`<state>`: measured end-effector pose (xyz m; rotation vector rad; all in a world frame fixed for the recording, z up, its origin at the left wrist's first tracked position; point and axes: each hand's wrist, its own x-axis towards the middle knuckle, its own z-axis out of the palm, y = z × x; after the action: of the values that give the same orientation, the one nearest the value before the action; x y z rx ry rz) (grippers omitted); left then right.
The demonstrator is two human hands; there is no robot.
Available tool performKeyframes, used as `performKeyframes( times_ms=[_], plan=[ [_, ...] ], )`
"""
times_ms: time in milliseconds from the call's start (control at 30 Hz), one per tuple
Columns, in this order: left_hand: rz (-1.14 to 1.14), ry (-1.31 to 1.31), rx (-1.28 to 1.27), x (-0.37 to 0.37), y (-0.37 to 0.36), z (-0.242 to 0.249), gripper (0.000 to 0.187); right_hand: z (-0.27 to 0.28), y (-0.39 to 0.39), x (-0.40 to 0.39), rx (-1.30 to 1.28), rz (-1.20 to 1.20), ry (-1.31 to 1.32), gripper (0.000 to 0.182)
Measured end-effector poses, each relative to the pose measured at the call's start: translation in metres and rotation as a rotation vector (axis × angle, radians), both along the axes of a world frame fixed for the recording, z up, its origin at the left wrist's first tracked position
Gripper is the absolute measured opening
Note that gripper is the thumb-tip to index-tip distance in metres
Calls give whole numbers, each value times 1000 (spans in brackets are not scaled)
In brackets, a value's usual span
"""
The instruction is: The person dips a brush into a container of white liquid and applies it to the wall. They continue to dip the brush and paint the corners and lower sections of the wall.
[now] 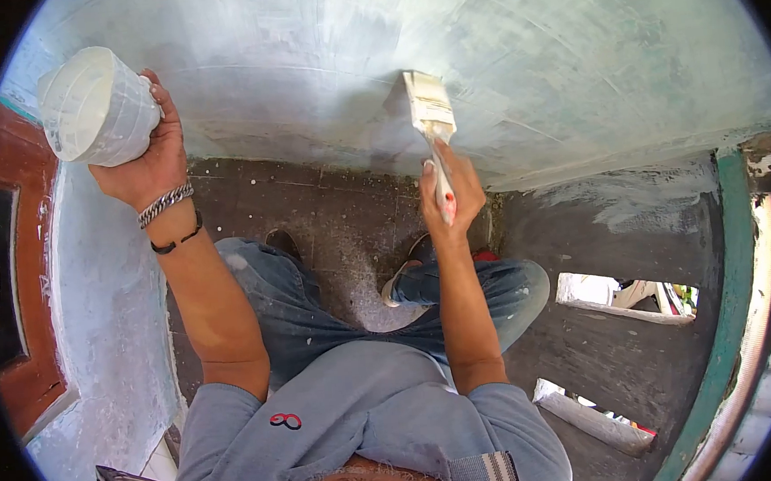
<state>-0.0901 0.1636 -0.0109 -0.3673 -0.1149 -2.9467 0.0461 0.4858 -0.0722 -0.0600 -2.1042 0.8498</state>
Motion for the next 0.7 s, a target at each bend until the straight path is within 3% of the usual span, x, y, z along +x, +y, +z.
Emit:
performKeyframes(
  times_ms=[100,267,367,467,533,633,700],
  plan=[
    [-26,33,18,1,2,2,64,-47,-1,-5,169,-23,40,31],
    [-17,39,35,-1,0,-3,64,-143,-10,-8,111,4,-298,30],
    [-9,50,35,0,-3,-3,64,-157,-22,-5,58,65,-397,30],
    [0,56,37,-2,-5,-4,64,-156,-24,-20,95,100,-309,30],
    [6,50,32,0,-7,-8,64,-123,-20,-35,139,93,-214,29],
    [6,61,32,0,-8,-7,65,-60,-29,-39,-5,51,-163,27],
    [9,66,47,2,-9,-5,65,-52,-37,-27,-52,88,-174,27]
  ],
)
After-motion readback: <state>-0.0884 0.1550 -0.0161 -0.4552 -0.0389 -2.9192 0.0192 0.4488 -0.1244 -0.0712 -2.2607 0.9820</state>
